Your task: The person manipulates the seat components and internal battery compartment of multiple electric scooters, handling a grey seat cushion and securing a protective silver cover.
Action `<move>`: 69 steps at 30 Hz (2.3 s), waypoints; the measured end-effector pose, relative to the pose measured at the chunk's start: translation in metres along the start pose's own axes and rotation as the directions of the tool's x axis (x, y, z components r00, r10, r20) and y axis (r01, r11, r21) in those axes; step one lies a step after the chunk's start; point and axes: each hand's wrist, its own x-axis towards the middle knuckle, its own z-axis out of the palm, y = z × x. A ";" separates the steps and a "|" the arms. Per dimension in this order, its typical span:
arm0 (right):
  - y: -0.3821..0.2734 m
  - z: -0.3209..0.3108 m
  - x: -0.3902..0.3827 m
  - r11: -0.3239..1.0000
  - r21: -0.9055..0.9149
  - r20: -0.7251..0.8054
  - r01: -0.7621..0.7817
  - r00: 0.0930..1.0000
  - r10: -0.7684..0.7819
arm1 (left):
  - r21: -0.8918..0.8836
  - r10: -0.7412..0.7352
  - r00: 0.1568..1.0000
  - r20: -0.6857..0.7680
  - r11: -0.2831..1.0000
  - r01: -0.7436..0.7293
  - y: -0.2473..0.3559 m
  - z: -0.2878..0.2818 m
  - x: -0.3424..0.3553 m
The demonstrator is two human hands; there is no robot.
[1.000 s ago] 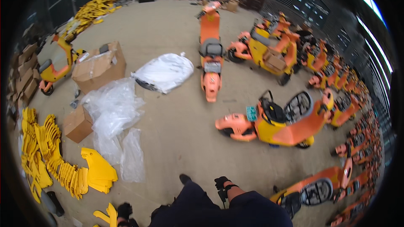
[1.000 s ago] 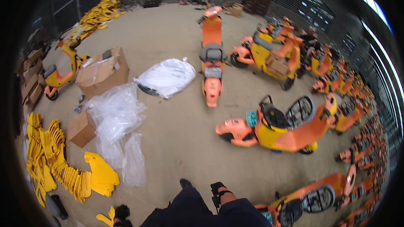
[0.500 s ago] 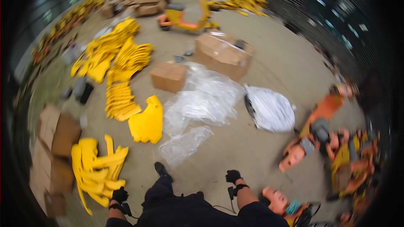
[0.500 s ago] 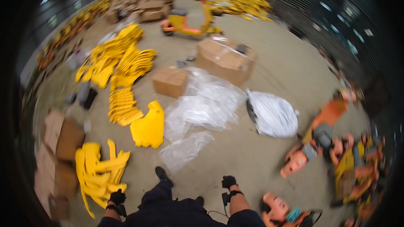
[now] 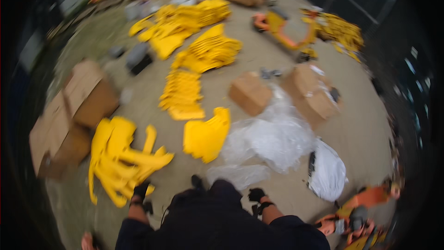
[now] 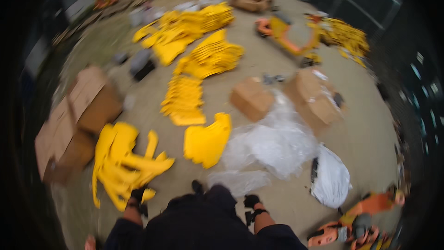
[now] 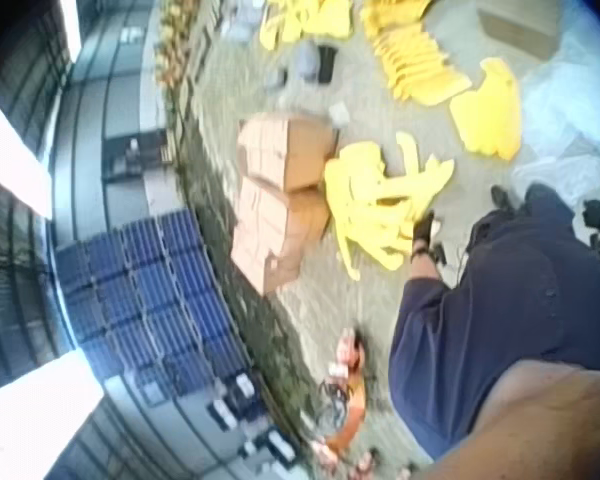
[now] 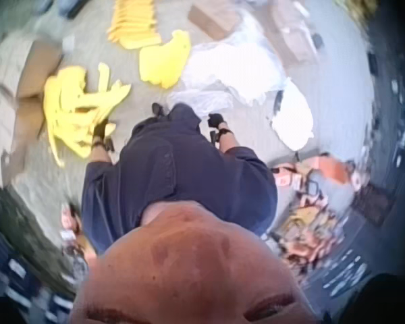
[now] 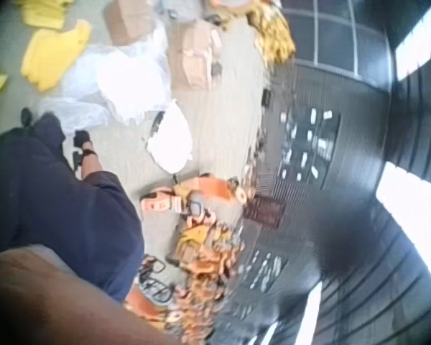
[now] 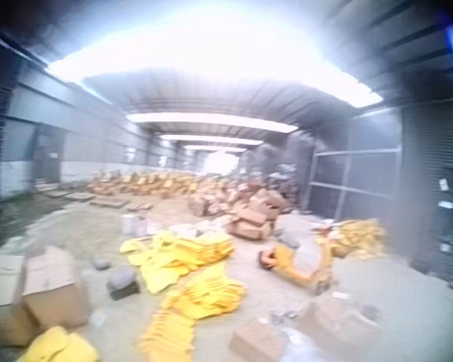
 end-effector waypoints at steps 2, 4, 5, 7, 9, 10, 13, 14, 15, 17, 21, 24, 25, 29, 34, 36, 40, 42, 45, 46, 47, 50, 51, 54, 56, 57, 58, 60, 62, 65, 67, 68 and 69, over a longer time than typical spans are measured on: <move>0.006 -0.046 0.039 0.962 -0.261 -0.114 0.079 0.987 -0.112 | 0.141 -0.013 0.995 -0.095 0.990 0.027 0.065 -0.020 0.036; 0.001 -0.093 0.077 0.139 0.968 0.198 -0.208 0.977 0.080 | 0.265 0.012 0.990 -0.140 0.964 0.026 0.126 -0.041 0.052; -0.011 -0.119 0.095 0.810 0.586 -0.048 0.013 0.999 0.019 | 0.325 0.054 0.988 -0.145 0.946 -0.004 0.142 -0.047 0.055; -0.007 -0.146 0.134 0.935 0.331 -0.120 0.127 0.989 -0.092 | 0.314 0.191 0.969 -0.159 0.940 -0.134 0.163 -0.053 0.063; -0.063 -0.200 0.157 0.482 0.807 0.293 -0.341 0.940 0.176 | 0.210 0.021 0.995 -0.093 0.978 0.000 0.185 -0.058 0.070; -0.024 -0.193 0.183 0.617 0.765 0.176 -0.185 0.981 0.077 | 0.165 -0.092 0.995 -0.040 0.981 0.097 0.205 -0.064 0.087; -0.016 -0.204 0.265 0.927 -0.041 0.151 0.373 0.919 -0.363 | 0.262 0.078 0.984 -0.158 0.965 -0.034 0.155 -0.056 0.105; -0.024 -0.217 0.281 0.769 -0.369 0.168 0.523 0.851 -0.498 | 0.364 0.083 0.985 -0.151 0.931 -0.022 0.143 -0.053 0.110; -0.027 -0.220 0.292 0.905 -0.161 0.150 0.395 0.916 -0.373 | 0.302 0.076 0.972 -0.221 0.953 -0.006 0.129 -0.049 0.112; -0.033 -0.218 0.298 0.499 0.771 0.332 -0.396 0.918 0.216 | 0.139 -0.002 0.936 -0.351 0.989 0.055 0.096 -0.042 0.110; -0.006 -0.189 0.400 0.975 -0.055 0.304 0.217 0.934 -0.191 | 0.490 -0.057 0.958 -0.282 0.850 0.194 0.055 -0.070 0.071; 0.028 -0.167 0.493 0.678 -0.507 0.391 0.532 0.843 -0.369 | 0.045 -0.558 0.813 -0.169 0.819 0.572 0.066 -0.102 0.048; 0.024 -0.174 0.522 0.668 -0.497 0.253 0.554 0.829 -0.499 | -0.096 -0.709 0.698 -0.104 0.706 0.702 0.074 -0.114 0.047; -0.213 -0.352 0.639 0.846 -0.342 0.285 0.410 0.903 -0.322 | -0.217 -0.871 0.468 -0.152 0.491 0.843 0.088 -0.159 0.094; -0.309 -0.477 0.741 0.773 -0.228 0.108 0.592 0.804 -0.585 | 0.263 -0.315 0.840 -0.442 0.850 0.457 0.080 -0.283 0.263; -0.307 -0.477 0.793 0.867 0.188 0.094 0.461 0.870 -0.484 | -0.792 -0.595 0.767 -0.241 0.577 0.199 0.112 -0.335 0.321; -0.337 -0.484 0.847 0.814 0.565 0.374 0.135 0.837 -0.398 | -0.968 -0.726 0.687 -0.027 0.190 0.162 0.113 -0.397 0.379; -0.367 -0.501 0.852 0.370 0.749 0.624 -0.550 0.773 -0.116 | -0.967 -0.752 0.659 -0.010 0.176 0.186 0.090 -0.418 0.401; -0.374 -0.500 0.887 0.437 0.712 0.550 -0.550 0.823 0.141 | -0.978 -0.756 0.652 -0.051 0.171 0.123 0.040 -0.459 0.447; -0.379 -0.505 0.898 0.391 0.718 0.547 -0.576 0.814 0.195 | -0.979 -0.759 0.650 -0.038 0.158 0.126 0.023 -0.476 0.467; -0.384 -0.511 0.908 0.361 0.705 0.533 -0.611 0.791 0.299 | -0.822 -0.725 0.642 -0.248 0.509 0.257 0.007 -0.495 0.482; -0.416 -0.532 0.942 0.440 0.649 0.446 -0.621 0.779 0.441 | -0.892 -0.712 0.638 -0.292 0.443 0.087 -0.046 -0.547 0.552; -0.439 -0.534 0.960 0.466 0.621 0.480 -0.631 0.776 0.410 | -0.859 -0.649 0.679 -0.343 0.509 0.053 -0.073 -0.563 0.560; -0.461 -0.552 1.004 0.352 0.746 0.467 -0.566 0.821 0.330 | -0.952 -0.759 0.651 -0.002 0.201 0.232 -0.018 -0.668 0.667; -0.502 -0.563 1.044 0.318 0.773 0.490 -0.549 0.835 0.251 | -0.842 -0.710 0.675 -0.201 0.477 0.252 -0.022 -0.708 0.696; -0.519 -0.566 1.065 0.377 0.736 0.519 -0.562 0.826 0.219 | -0.424 -0.379 0.705 -0.599 0.897 0.122 -0.047 -0.716 0.703; -0.538 -0.566 1.094 0.437 0.701 0.543 -0.563 0.819 0.184 | 0.171 0.116 0.671 -0.732 0.985 0.016 -0.071 -0.723 0.711; -0.568 -0.583 1.129 0.472 0.645 0.532 -0.601 0.797 0.287 | -0.010 -0.092 0.775 -0.626 0.994 0.111 -0.065 -0.762 0.753; -0.597 -0.597 1.185 0.430 0.650 0.606 -0.626 0.769 0.204 | -0.304 -0.296 0.703 -0.646 0.945 0.118 -0.101 -0.776 0.759; -0.640 -0.619 1.263 0.550 0.567 0.561 -0.614 0.776 0.287 | -0.672 -0.663 0.576 -0.478 0.699 0.246 -0.115 -0.831 0.770; -0.665 -0.631 1.324 0.594 0.575 0.531 -0.563 0.809 0.252 | -0.791 -0.809 0.444 -0.385 0.538 0.293 -0.143 -0.851 0.757; -0.704 -0.645 1.348 0.652 0.569 0.496 -0.500 0.842 0.213 | -0.548 -0.695 0.442 -0.567 0.719 0.428 -0.186 -0.830 0.736; -0.736 -0.658 1.381 0.655 0.566 0.486 -0.500 0.844 0.224 | -0.258 -0.552 0.422 -0.719 0.776 0.576 -0.221 -0.812 0.717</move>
